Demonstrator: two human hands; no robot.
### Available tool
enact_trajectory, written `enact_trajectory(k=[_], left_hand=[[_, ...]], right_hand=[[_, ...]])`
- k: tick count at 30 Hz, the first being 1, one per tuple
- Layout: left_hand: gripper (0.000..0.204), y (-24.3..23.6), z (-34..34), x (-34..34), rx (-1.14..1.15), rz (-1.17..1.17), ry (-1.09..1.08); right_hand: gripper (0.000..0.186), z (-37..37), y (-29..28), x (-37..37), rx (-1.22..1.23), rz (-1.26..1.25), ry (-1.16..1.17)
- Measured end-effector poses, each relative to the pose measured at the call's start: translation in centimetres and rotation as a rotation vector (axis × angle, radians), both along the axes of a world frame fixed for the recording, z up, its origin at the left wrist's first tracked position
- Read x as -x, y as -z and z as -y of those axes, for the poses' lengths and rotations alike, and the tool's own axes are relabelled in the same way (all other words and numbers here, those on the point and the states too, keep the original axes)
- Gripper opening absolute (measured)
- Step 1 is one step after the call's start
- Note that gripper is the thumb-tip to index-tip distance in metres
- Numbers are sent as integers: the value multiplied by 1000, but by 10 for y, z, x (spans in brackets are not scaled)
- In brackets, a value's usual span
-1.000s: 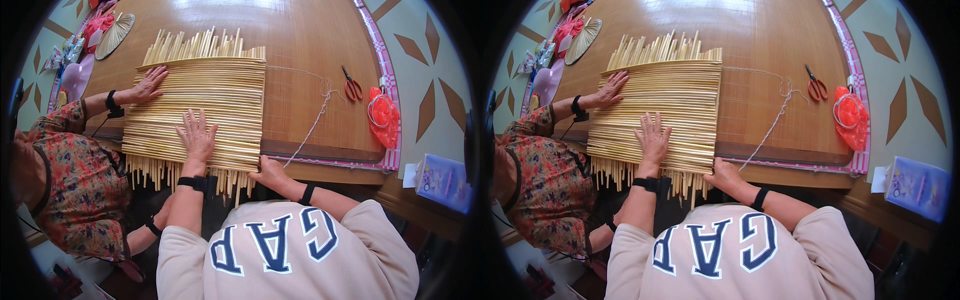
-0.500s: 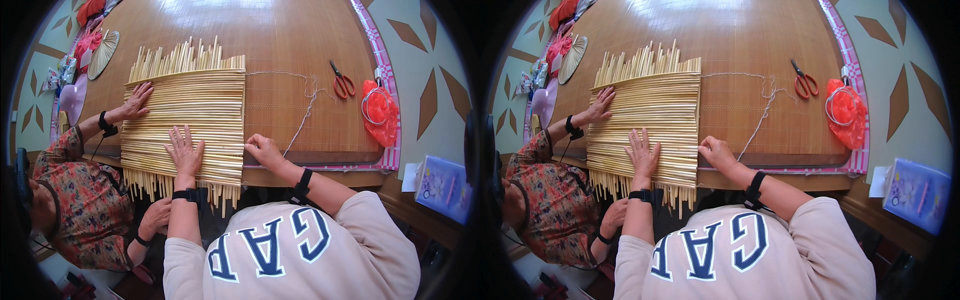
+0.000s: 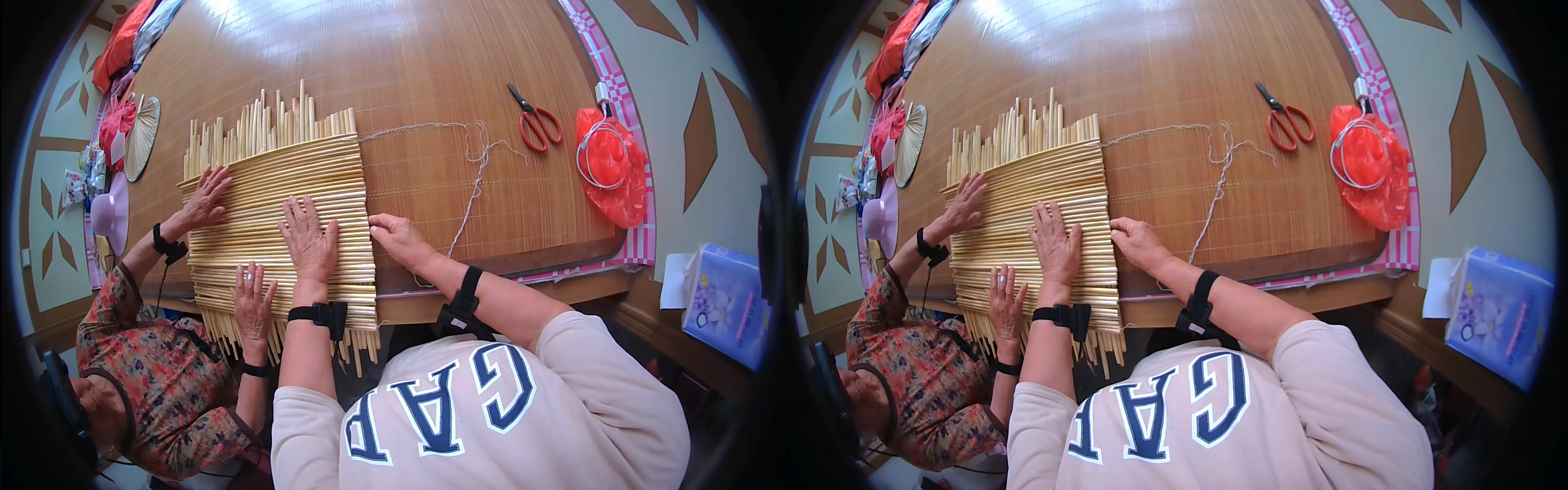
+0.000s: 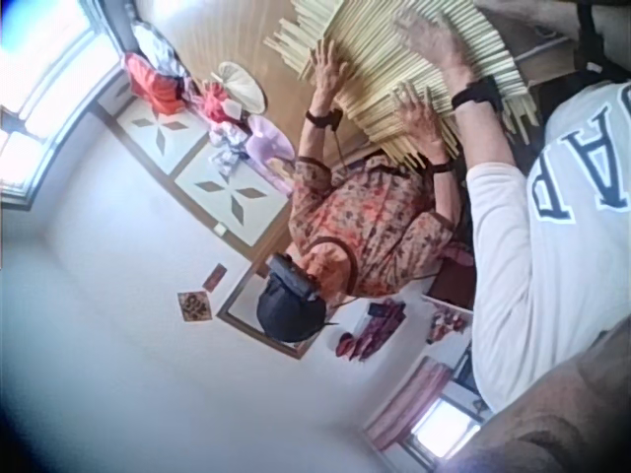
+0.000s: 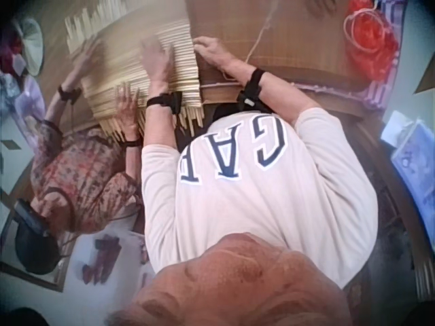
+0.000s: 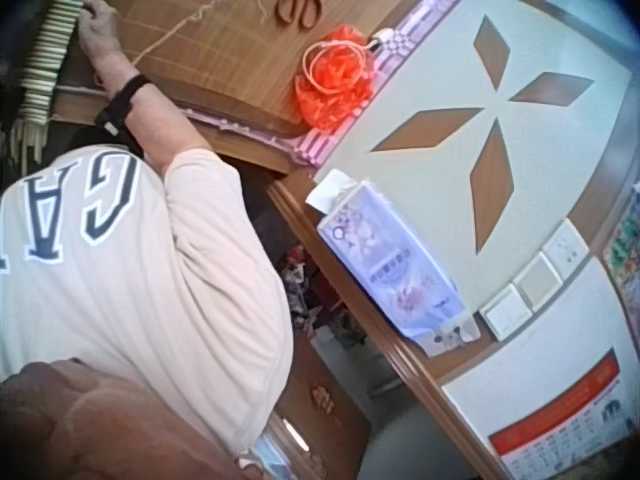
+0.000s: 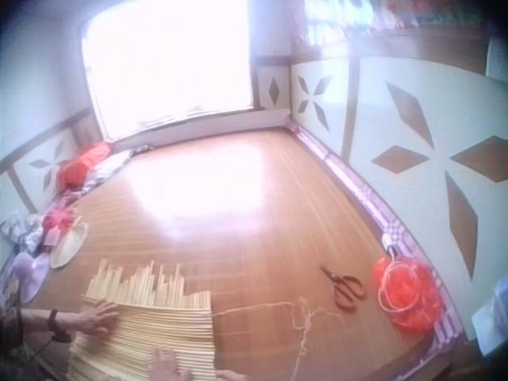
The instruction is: Weaving a mat using long wooden or bamboo sticks and thread.
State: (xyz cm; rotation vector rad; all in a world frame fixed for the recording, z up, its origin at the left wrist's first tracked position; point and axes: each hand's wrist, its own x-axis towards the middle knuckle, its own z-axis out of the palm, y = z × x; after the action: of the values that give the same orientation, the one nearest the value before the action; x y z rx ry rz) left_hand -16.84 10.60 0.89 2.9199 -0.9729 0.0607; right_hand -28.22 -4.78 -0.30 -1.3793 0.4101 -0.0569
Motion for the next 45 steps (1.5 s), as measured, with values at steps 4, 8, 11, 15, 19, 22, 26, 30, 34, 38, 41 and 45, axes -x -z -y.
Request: enact_trajectory(k=[4,8,11,15,19,22,26,30,34,38,41,45], left_hand=[[72,-2,-3,-1,-2,37,6],[72,-3,-9,4,-10,43,-10],[72,-5,-8,10,-5,26,3],[72,-6,-11,16,-16,21,17],[71,-1,-15,14,31,63,44],[69,3,-17,11,11,109,72],[66,0,-15,10,45,79,89],[62,-2,-20,14,50,103,95],[61,-1,-18,23,-21,136,88],[62,0,-16,26,-20,123,62],[63,-1,-18,29,28,145,70],[64,-7,-14,36,9,142,49]], right_hand=[[29,-4,7,-4,48,92,69],[40,2,-16,-7,377,-22,84],[49,-1,-8,-15,493,-7,72],[55,-10,-5,-15,479,-51,45],[61,-5,5,-15,454,68,-10],[62,-7,1,-16,555,47,-17],[61,-7,-5,-14,703,-43,-25],[64,-13,-4,-11,733,-39,-31],[62,-14,0,-1,703,-14,29],[60,-15,-11,2,794,-55,-60],[60,-18,-15,2,846,-61,-70],[61,-19,-17,4,867,-82,-133]])
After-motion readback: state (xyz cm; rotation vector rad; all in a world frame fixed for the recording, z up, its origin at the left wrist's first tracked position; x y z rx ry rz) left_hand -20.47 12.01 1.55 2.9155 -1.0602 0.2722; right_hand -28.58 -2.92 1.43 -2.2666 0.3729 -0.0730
